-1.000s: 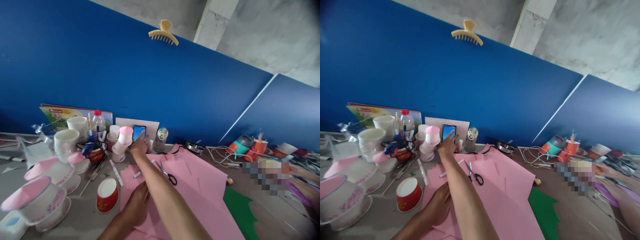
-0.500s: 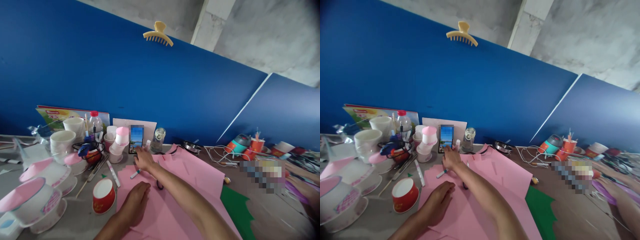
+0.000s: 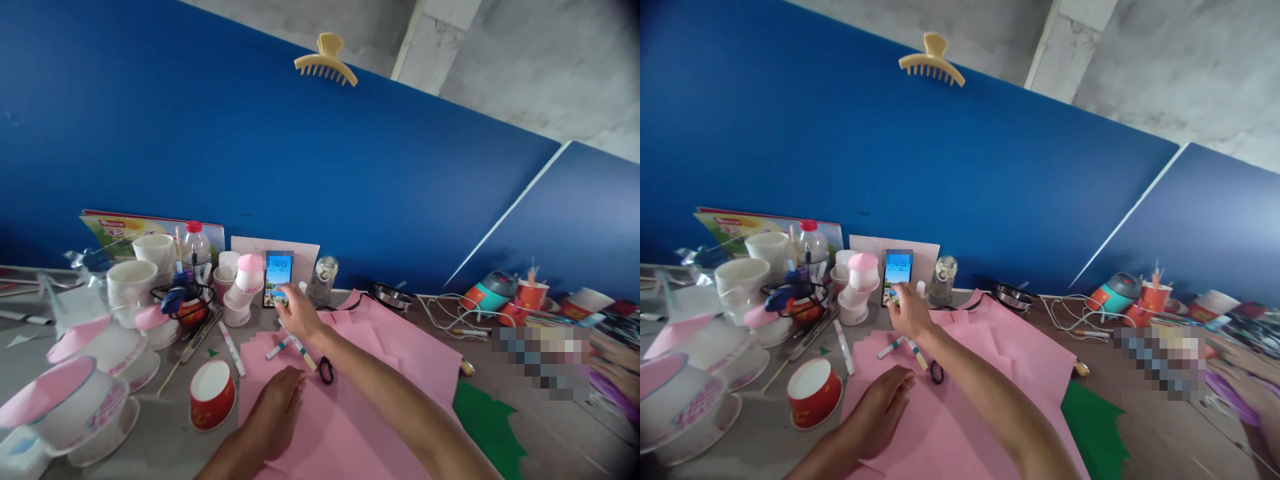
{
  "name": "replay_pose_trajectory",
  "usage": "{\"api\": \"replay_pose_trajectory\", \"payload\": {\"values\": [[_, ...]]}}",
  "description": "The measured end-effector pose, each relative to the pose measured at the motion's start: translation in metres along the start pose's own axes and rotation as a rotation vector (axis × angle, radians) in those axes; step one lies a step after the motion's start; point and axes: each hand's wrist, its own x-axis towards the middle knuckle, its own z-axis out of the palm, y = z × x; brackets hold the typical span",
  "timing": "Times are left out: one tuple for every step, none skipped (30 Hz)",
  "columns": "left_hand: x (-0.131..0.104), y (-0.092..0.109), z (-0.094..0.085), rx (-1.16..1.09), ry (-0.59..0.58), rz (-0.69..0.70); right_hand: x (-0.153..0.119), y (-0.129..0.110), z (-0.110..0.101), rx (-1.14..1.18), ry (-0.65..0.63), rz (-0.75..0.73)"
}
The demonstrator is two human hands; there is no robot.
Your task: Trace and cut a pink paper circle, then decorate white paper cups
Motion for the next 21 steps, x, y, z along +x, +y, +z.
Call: {"api": "replay_pose_trajectory", "payload": {"values": [[0.0,-0.001,0.0,-0.002,0.006,0.007,-0.011,0.0,0.003,0.006,-0.031,-0.019],[0.0,-0.001,0.001,-0.003,0.014,0.017,-0.019,0.001,0.007,0.008,-0.06,-0.029],[0.001,-0.001,0.001,-0.002,0.022,0.026,-0.025,0.002,0.011,0.005,-0.085,-0.03],[0.001,-0.001,0.001,0.001,0.027,0.029,-0.027,0.004,0.014,-0.001,-0.105,-0.027],[0.001,0.0,0.0,0.004,0.027,0.027,-0.026,0.006,0.017,-0.009,-0.122,-0.024],[0.001,0.001,0.0,0.005,0.022,0.023,-0.022,0.008,0.019,-0.018,-0.134,-0.021],[0.002,0.002,-0.001,0.003,0.016,0.018,-0.016,0.01,0.02,-0.028,-0.143,-0.019],[0.002,0.003,-0.001,-0.001,0.009,0.012,-0.008,0.012,0.02,-0.038,-0.149,-0.015],[0.002,0.003,-0.002,-0.006,0.005,0.007,0.001,0.014,0.019,-0.046,-0.151,-0.009],[0.002,0.004,-0.002,-0.01,0.0,0.003,0.009,0.014,0.018,-0.052,-0.149,-0.003],[0.002,0.004,-0.002,-0.013,-0.004,0.0,0.017,0.015,0.016,-0.056,-0.141,0.004],[0.002,0.003,-0.002,-0.015,-0.005,-0.003,0.023,0.014,0.013,-0.058,-0.129,0.013],[0.001,0.003,-0.002,-0.015,-0.006,-0.008,0.027,0.013,0.01,-0.058,-0.111,0.023],[0.001,0.003,-0.002,-0.016,-0.008,-0.012,0.03,0.01,0.007,-0.055,-0.091,0.036],[0.0,0.003,-0.002,-0.017,-0.01,-0.016,0.03,0.008,0.005,-0.05,-0.069,0.049],[0.0,0.003,-0.002,-0.018,-0.012,-0.021,0.028,0.004,0.003,-0.043,-0.05,0.059],[0.0,0.003,-0.002,-0.018,-0.016,-0.025,0.023,0.001,0.001,-0.035,-0.034,0.066],[0.0,0.004,-0.003,-0.017,-0.018,-0.025,0.015,-0.001,0.0,-0.024,-0.031,0.064],[0.0,0.004,-0.003,-0.014,-0.016,-0.021,0.005,-0.003,-0.001,-0.013,-0.036,0.059],[0.0,0.004,-0.003,-0.013,-0.011,-0.017,-0.006,-0.004,-0.001,-0.005,-0.051,0.062],[0.001,0.004,-0.003,-0.01,-0.005,-0.015,-0.018,-0.004,-0.001,-0.002,-0.068,0.078]]}}
